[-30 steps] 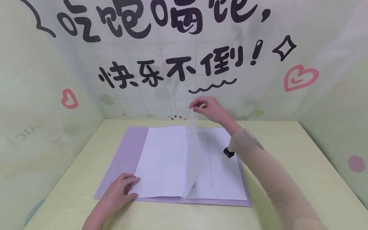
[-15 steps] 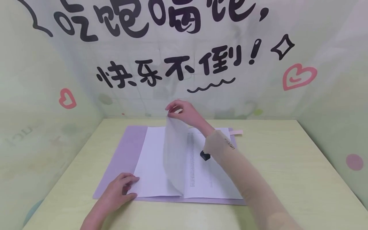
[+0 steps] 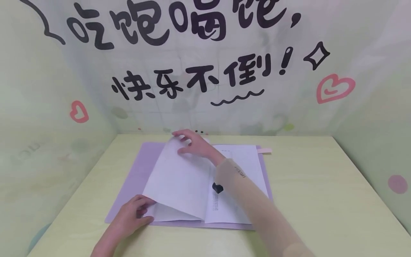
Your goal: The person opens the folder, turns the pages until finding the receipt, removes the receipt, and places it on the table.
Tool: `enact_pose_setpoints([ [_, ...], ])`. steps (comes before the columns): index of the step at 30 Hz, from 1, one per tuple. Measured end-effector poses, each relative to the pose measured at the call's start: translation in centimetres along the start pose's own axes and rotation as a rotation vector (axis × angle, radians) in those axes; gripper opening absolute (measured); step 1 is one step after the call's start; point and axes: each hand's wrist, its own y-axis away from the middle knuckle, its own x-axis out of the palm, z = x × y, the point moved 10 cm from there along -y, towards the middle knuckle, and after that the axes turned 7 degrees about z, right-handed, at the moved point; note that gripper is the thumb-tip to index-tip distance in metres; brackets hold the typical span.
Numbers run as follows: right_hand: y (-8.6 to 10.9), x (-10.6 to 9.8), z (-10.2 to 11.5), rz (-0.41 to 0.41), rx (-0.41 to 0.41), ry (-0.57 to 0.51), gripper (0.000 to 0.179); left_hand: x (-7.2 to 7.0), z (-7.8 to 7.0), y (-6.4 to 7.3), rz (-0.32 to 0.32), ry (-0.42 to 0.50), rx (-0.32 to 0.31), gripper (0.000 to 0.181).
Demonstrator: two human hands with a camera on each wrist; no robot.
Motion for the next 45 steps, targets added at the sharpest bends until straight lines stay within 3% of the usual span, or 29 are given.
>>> enact_pose_setpoints([
  [6,-0.6,3.0,-0.8,0.092,0.018,0.037,0.077,0.3,0.9,-0.1,0.049,0.07,-0.112,0.055],
  [10,-1.0,4.6,-1.5,0.155,0.055,0.089,0.082,0.2,1.0,0.0,0.041,0.06,-0.132,0.059],
  [18,-0.8,6.1,-2.4,0.228,0.183,0.118,0.085,-0.3,0.2,0.4,-0.014,0.022,-0.061,0.079],
  [26,-0.6,7.7,-3.5,0.219,0.3,0.298,0.084,-0.2,0.1,0.3,-0.02,0.018,-0.026,0.087],
  [33,-1.0,8.3,-4.3,0.208,0.288,0.372,0.085,-0.3,-0.6,0.1,-0.038,0.009,0.025,0.088],
  [45,0.0,8.8,-4.2,0.255,0.29,0.348,0.071,0.1,0.4,-0.2,0.04,0.062,0.045,0.073],
])
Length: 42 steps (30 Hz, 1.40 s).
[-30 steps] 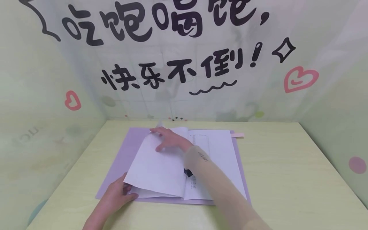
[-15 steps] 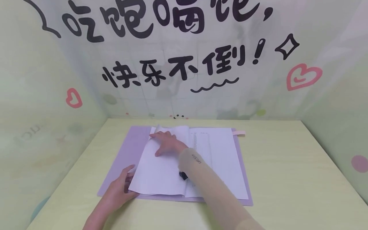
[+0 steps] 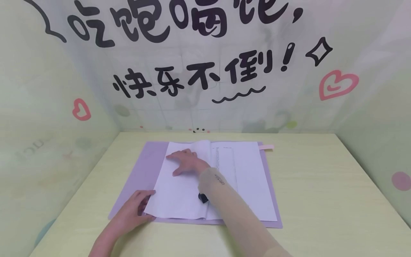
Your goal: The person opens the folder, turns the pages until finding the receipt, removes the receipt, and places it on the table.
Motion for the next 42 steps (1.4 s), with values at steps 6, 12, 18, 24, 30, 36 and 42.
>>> enact_pose_setpoints([
  [6,0.1,0.3,0.4,0.028,-0.017,0.104,0.061,0.2,0.2,0.0,0.006,-0.007,-0.013,0.072],
  [12,-0.2,0.5,0.6,0.044,-0.01,0.157,0.06,0.3,0.0,0.0,0.001,-0.004,-0.019,0.062],
  [18,-0.2,0.6,0.7,0.059,-0.004,0.145,0.06,0.3,-0.2,-0.2,-0.001,-0.083,-0.031,0.064],
  [24,-0.1,0.7,0.5,0.059,0.011,0.132,0.06,0.2,-1.0,-0.4,-0.025,-0.154,0.032,0.059],
  [30,0.1,0.6,0.4,0.055,0.009,0.143,0.06,0.3,-1.2,-0.7,-0.006,-0.161,0.054,0.057],
  [36,0.3,0.4,0.5,0.056,0.014,0.145,0.06,0.4,-1.1,-0.9,0.028,-0.152,0.031,0.059],
  [42,0.1,0.4,0.7,0.049,0.014,0.176,0.058,0.4,-1.1,-1.0,0.042,-0.146,0.01,0.059],
])
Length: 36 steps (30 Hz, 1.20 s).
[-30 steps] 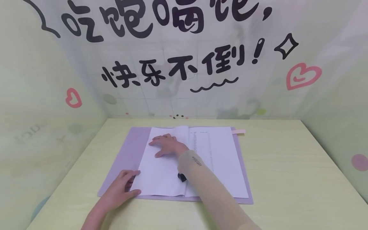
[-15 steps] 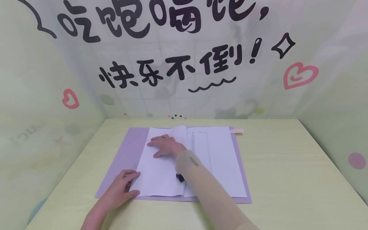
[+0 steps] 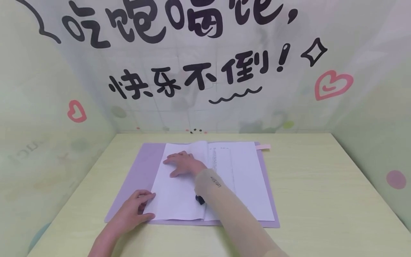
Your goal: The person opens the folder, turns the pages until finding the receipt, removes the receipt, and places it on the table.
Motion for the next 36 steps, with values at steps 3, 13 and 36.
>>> enact_pose_setpoints([
  [3,-0.2,0.0,0.0,-0.009,-0.005,0.034,0.055,0.0,0.0,-0.1,0.0,0.01,-0.003,0.059],
  [13,1.5,-3.0,-0.2,-0.081,-0.12,-0.139,0.048,-0.2,0.4,-0.2,0.008,0.024,-0.03,0.058],
  [36,12.2,-9.1,-11.4,-0.499,-0.029,-0.557,0.051,-0.2,0.4,0.1,-0.058,0.033,0.0,0.058],
])
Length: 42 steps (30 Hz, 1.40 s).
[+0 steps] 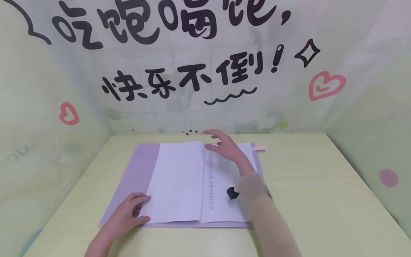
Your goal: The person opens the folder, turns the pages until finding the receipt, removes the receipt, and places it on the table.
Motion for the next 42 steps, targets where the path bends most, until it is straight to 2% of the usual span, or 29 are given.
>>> enact_pose_setpoints([
  [6,2.0,-2.2,-2.4,-0.047,0.064,-0.002,0.058,0.1,0.4,0.2,0.01,0.006,-0.025,0.059],
  [11,3.8,-4.4,-4.4,-0.094,0.13,0.034,0.06,0.1,0.2,0.1,0.001,0.008,-0.009,0.059],
  [16,5.7,-6.0,-6.5,-0.095,0.208,0.074,0.062,0.1,0.3,0.1,0.004,0.01,-0.014,0.06],
  [22,6.8,-6.9,-8.9,-0.057,0.249,0.1,0.067,0.1,0.4,0.1,0.021,0.019,-0.03,0.06],
  [26,7.2,-6.9,-9.9,-0.023,0.27,0.163,0.068,0.1,0.3,0.2,0.017,0.019,-0.025,0.06],
  [31,7.7,-6.7,-10.6,0.012,0.27,0.227,0.07,0.1,0.2,0.2,0.01,0.025,-0.016,0.059],
  [42,8.1,-6.8,-11.9,0.139,0.255,0.224,0.068,-0.1,-0.1,0.3,-0.007,0.025,0.008,0.058],
])
